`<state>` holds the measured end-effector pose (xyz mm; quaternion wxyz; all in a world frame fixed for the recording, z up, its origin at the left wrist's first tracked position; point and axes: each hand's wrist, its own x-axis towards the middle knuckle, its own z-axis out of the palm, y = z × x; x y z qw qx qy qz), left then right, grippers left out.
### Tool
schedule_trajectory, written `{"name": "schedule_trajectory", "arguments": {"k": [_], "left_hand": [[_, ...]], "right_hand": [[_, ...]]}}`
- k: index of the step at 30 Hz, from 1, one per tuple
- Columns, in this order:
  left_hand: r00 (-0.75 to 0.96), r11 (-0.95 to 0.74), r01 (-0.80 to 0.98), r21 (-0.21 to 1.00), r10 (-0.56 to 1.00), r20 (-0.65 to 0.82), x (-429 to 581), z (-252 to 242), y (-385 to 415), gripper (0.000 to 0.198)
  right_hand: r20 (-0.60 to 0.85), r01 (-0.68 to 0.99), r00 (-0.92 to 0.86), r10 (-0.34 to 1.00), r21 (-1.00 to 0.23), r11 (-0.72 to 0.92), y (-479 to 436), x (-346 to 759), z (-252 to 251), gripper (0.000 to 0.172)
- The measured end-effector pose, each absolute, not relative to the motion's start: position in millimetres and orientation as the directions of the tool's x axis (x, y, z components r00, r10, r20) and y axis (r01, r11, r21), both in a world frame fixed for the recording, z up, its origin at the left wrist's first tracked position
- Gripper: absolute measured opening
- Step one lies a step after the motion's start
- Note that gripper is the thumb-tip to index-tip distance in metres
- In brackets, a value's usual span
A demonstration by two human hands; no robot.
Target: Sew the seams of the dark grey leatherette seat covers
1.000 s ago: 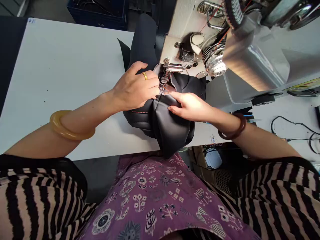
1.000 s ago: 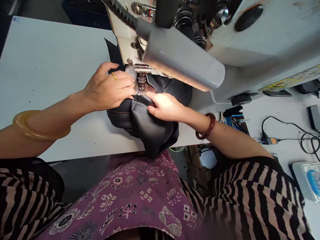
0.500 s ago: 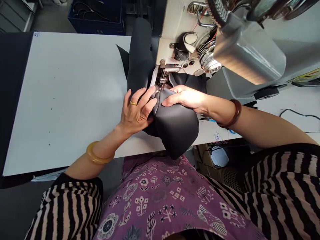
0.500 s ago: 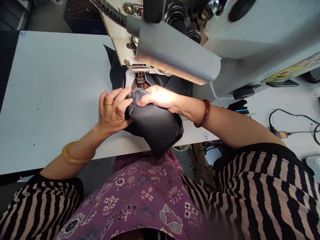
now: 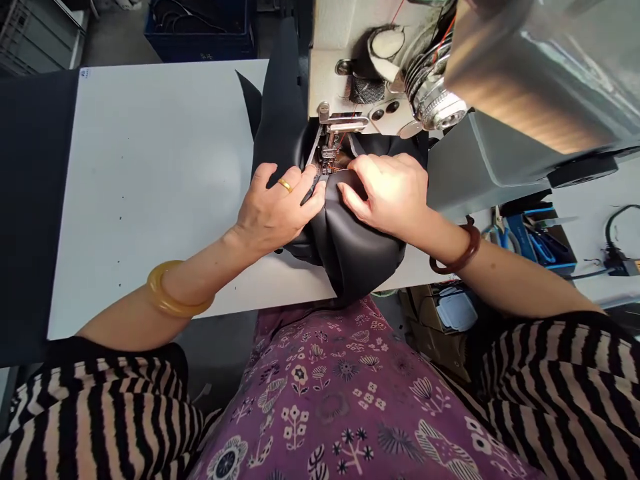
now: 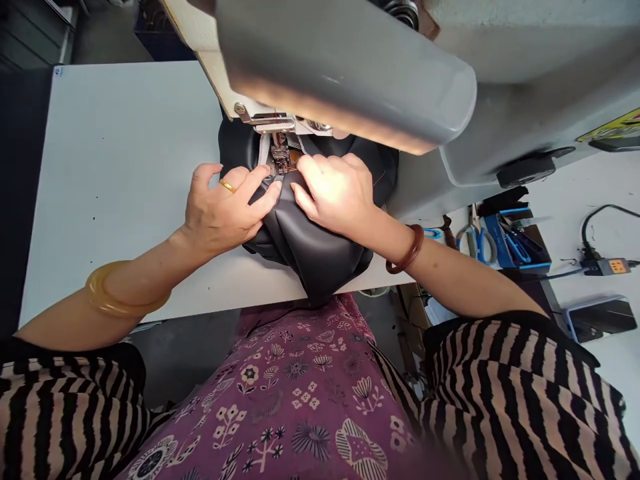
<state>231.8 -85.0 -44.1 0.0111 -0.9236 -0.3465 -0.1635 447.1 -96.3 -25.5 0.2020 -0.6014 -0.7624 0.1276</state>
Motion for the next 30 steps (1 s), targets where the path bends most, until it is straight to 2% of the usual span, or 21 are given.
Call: {"name": "schedule_trajectory", "arguments": {"k": [1, 3, 5, 9, 13, 17, 24, 30], "left_hand": [[0.705, -0.757, 0.648, 0.086, 0.639, 0.306, 233, -43, -86, 0.043], [0.700, -0.750, 0.656, 0.082, 0.646, 0.304, 235, -42, -89, 0.046], [0.697, -0.744, 0.665, 0.064, 0.650, 0.302, 237, -40, -91, 0.048], [0.698, -0.721, 0.691, -0.038, 0.653, 0.294, 242, -37, -93, 0.047], [0.664, -0.694, 0.719, -0.038, 0.669, 0.333, 246, -39, -93, 0.048], [0.640, -0.674, 0.738, 0.008, 0.704, 0.307, 248, -37, -94, 0.049], [0.645, -0.655, 0.755, -0.047, 0.726, 0.238, 252, -32, -92, 0.046], [0.626, -0.646, 0.763, -0.003, 0.738, 0.249, 253, -33, -92, 0.045]], "right_hand": [[0.164, 0.883, -0.187, 0.969, -0.404, 0.239, -97, 449, -26, 0.027], [0.115, 0.884, -0.189, 0.975, -0.413, 0.220, -91, 452, -25, 0.027], [0.051, 0.833, -0.209, 0.977, -0.513, 0.205, -78, 456, -24, 0.026], [-0.050, 0.621, -0.218, 0.975, -0.777, 0.099, -49, 460, -23, 0.033], [-0.092, 0.483, -0.191, 0.977, -0.875, 0.012, -40, 458, -24, 0.032], [-0.106, 0.461, -0.159, 0.982, -0.887, -0.021, -42, 457, -21, 0.032], [-0.207, 0.451, -0.097, 0.974, -0.881, -0.142, -40, 458, -18, 0.025], [-0.188, 0.366, -0.125, 0.974, -0.921, -0.131, -37, 458, -21, 0.029]]}}
